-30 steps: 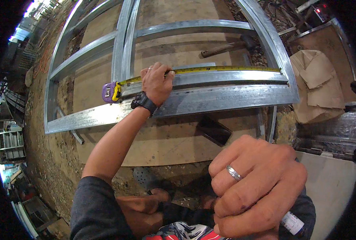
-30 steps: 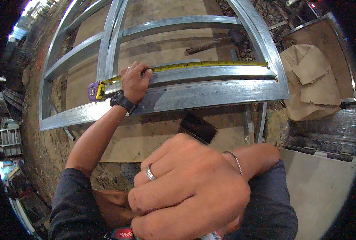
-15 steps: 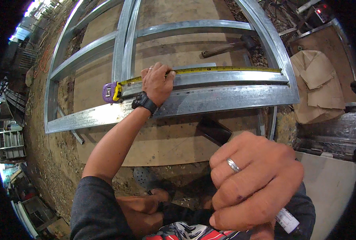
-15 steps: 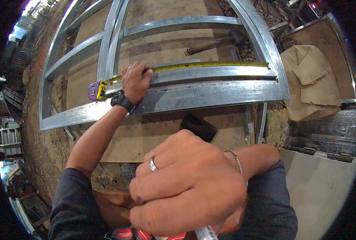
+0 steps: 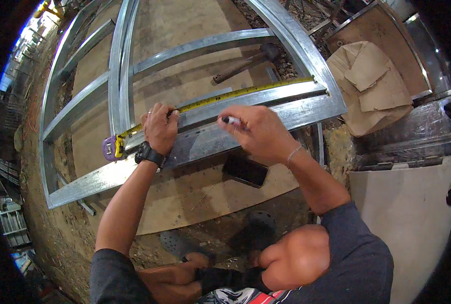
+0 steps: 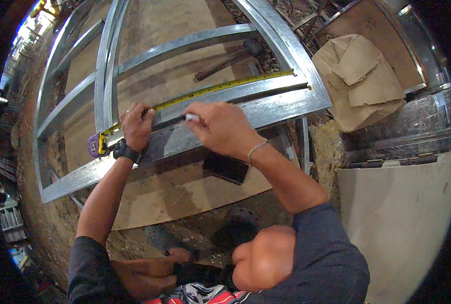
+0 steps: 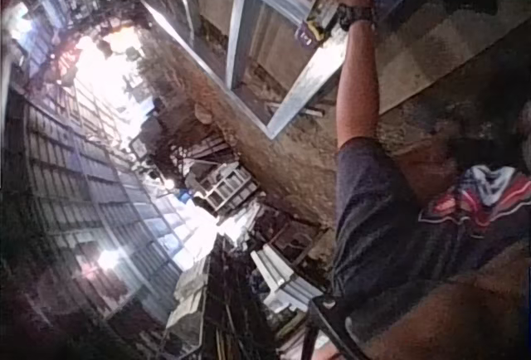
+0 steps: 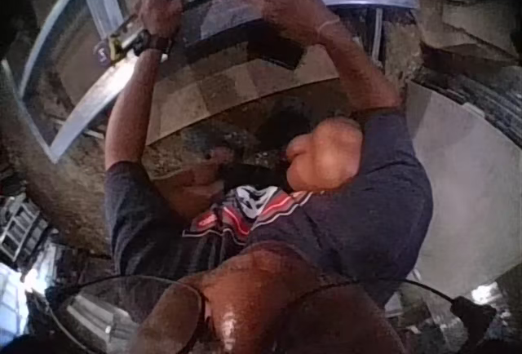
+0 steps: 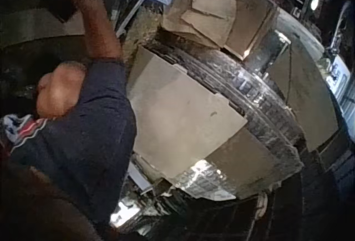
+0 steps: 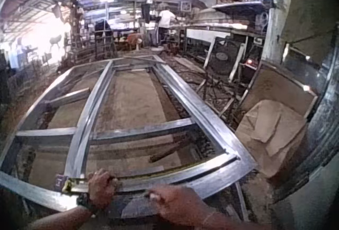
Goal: The person measures a metal frame using a tape measure and marks specific points with a marker. The person remains seated on the floor throughout the process, adjusting the tape measure and marking the frame repeatedly.
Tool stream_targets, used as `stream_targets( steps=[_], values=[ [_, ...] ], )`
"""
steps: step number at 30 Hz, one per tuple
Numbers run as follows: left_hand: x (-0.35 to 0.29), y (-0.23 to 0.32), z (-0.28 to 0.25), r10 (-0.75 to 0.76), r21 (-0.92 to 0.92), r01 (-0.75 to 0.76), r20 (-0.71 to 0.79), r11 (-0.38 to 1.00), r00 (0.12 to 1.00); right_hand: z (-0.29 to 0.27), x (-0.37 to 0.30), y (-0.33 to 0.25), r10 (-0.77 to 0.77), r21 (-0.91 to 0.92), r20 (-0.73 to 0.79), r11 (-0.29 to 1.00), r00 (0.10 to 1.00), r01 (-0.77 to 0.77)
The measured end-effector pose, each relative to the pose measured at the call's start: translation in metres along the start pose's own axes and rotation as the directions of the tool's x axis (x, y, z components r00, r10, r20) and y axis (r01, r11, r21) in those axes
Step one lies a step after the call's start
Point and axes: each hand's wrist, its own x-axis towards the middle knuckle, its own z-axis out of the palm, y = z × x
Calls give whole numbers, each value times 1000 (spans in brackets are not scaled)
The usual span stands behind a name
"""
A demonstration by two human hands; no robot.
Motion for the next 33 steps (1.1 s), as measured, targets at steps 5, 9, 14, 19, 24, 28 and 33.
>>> stream_targets(
  steps=[5,9,14,19,24,28,33],
  values=[
    [0,3,-3,-37,-26,38,34,999,999,13,9,71,38,-364,-265,921,964,-137],
    [2,4,0,-31,-10,31,20,999,999,3,19,115,41,-404,-307,899,951,-169],
    [-2,1,-2,-18,-12,18,-4,1000,1000,6,21,132,36,-521,-223,840,974,-150],
    [-1,2,-4,-23,7,22,19,1000,1000,4,20,131,70,-413,-284,891,956,-188],
    [-1,-3,4,-18,-33,18,13,999,1000,9,21,146,-32,-456,-353,879,935,-142],
    [-2,0,-3,-2,-27,1,-24,1000,1000,9,20,137,-23,-417,-352,899,936,-135],
    [6,7,-13,1,58,-9,132,998,991,6,15,140,-20,-405,-358,904,934,-135]
  ],
)
